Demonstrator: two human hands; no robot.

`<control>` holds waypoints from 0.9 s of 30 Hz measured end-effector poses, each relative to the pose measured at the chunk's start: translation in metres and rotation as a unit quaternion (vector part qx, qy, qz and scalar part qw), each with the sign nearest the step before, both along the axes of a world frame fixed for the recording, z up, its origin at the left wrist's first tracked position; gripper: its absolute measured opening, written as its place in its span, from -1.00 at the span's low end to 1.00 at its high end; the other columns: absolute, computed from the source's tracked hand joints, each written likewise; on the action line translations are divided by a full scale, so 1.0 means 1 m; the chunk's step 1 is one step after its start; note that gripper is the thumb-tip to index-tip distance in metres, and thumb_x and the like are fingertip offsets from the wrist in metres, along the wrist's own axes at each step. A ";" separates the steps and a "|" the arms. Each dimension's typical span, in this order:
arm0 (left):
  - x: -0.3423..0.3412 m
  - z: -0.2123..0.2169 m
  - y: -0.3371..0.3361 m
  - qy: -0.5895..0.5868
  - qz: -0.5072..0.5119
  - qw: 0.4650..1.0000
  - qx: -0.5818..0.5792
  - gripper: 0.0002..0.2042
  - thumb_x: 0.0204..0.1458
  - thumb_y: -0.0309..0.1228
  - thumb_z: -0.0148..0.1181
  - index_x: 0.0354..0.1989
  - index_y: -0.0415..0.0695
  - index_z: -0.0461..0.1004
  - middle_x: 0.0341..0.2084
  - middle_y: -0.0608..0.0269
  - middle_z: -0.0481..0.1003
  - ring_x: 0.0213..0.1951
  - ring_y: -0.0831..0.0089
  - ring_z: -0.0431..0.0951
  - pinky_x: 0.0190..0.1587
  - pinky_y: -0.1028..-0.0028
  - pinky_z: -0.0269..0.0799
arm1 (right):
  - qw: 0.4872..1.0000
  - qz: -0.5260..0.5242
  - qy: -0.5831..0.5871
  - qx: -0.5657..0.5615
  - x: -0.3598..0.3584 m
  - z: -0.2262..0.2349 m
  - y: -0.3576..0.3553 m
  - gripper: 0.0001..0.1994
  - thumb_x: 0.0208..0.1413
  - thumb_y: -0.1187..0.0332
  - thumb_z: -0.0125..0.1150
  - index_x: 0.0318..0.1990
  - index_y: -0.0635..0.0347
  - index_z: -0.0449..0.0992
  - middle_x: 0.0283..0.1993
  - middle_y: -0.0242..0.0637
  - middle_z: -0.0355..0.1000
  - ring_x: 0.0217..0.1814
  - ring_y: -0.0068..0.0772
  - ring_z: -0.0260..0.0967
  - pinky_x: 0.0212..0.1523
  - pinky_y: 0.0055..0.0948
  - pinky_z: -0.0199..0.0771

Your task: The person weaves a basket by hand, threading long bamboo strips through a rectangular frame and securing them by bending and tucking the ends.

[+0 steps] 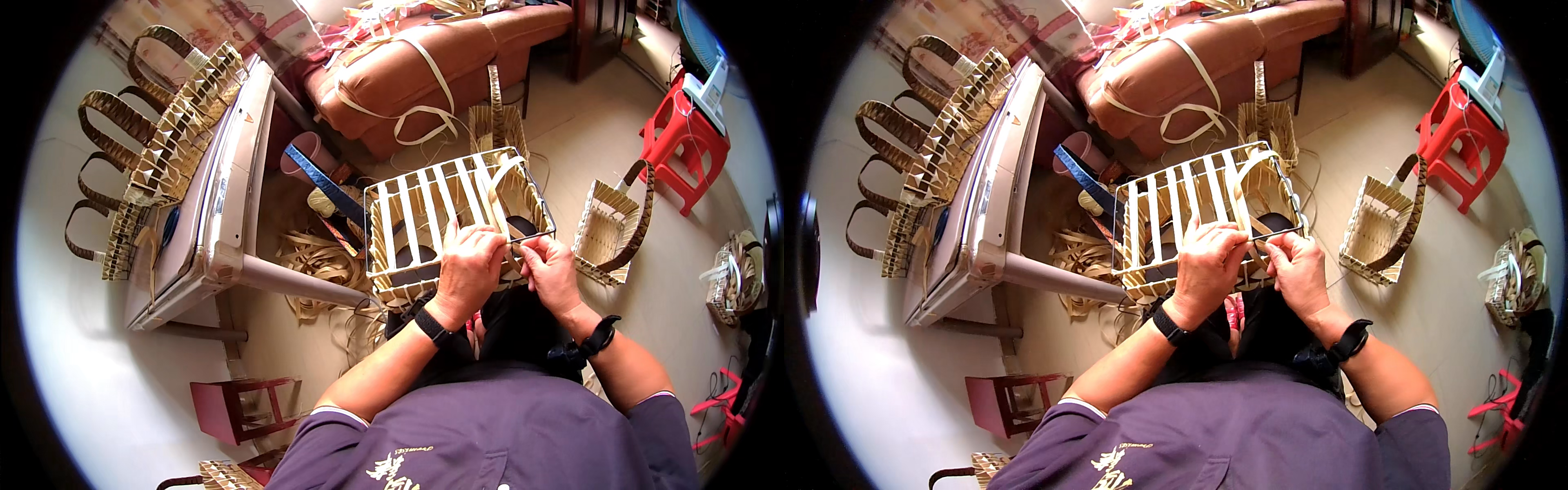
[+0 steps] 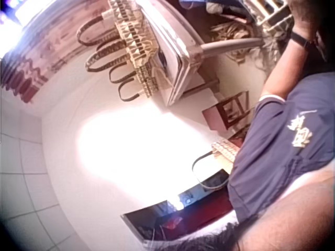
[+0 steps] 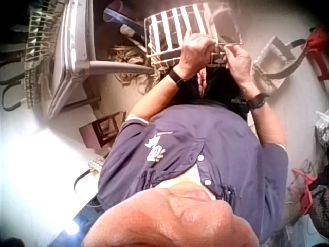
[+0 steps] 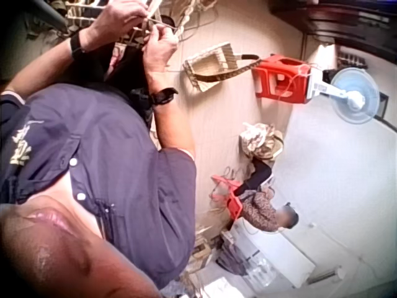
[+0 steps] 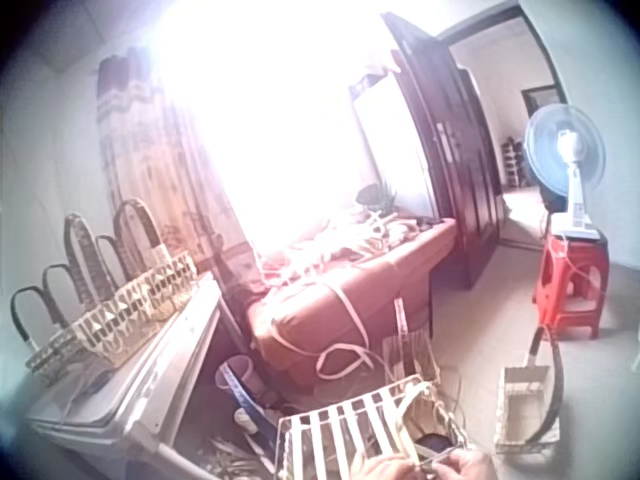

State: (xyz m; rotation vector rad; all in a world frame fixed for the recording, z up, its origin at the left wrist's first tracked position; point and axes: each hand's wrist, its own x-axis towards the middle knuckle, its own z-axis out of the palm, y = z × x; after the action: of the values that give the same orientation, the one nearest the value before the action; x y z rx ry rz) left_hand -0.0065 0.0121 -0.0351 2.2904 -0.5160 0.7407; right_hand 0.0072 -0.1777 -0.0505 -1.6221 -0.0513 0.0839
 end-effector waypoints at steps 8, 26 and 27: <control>0.003 0.002 -0.005 0.003 0.036 0.999 0.017 -0.90 0.14 -0.42 0.46 -0.28 -0.17 0.70 0.06 0.14 0.59 0.25 -0.01 0.52 0.30 0.02 0.41 | 0.994 -0.006 -0.093 -0.064 0.004 -0.016 0.001 -0.87 0.39 0.52 0.34 -0.05 0.35 0.76 -0.41 -0.39 0.63 -0.43 -0.76 0.45 -0.39 -0.54 0.49; 0.006 0.008 -0.003 0.052 0.025 0.998 0.031 -0.89 0.19 -0.38 0.38 -0.31 -0.15 0.67 0.02 0.18 0.64 0.24 0.06 0.53 0.33 0.08 0.39 | 0.974 -0.059 0.091 0.198 -0.009 0.013 0.005 -0.83 0.45 0.48 0.28 0.06 0.41 0.60 -0.30 -0.26 0.62 -0.55 -0.53 0.52 -0.58 -0.57 0.48; 0.005 0.008 -0.004 0.047 0.021 0.998 0.028 -0.89 0.20 -0.38 0.38 -0.31 -0.15 0.67 0.02 0.17 0.64 0.24 0.06 0.53 0.33 0.08 0.39 | 0.974 -0.051 0.082 0.203 -0.007 0.009 0.004 -0.80 0.46 0.47 0.29 0.09 0.43 0.56 -0.29 -0.23 0.62 -0.54 -0.50 0.54 -0.58 -0.54 0.51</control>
State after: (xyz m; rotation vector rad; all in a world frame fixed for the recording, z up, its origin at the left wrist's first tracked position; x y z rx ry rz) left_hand -0.0012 0.0083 -0.0275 2.3813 -0.4523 0.6427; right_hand 0.0001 -0.1736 -0.0416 -1.2011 0.1351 0.1193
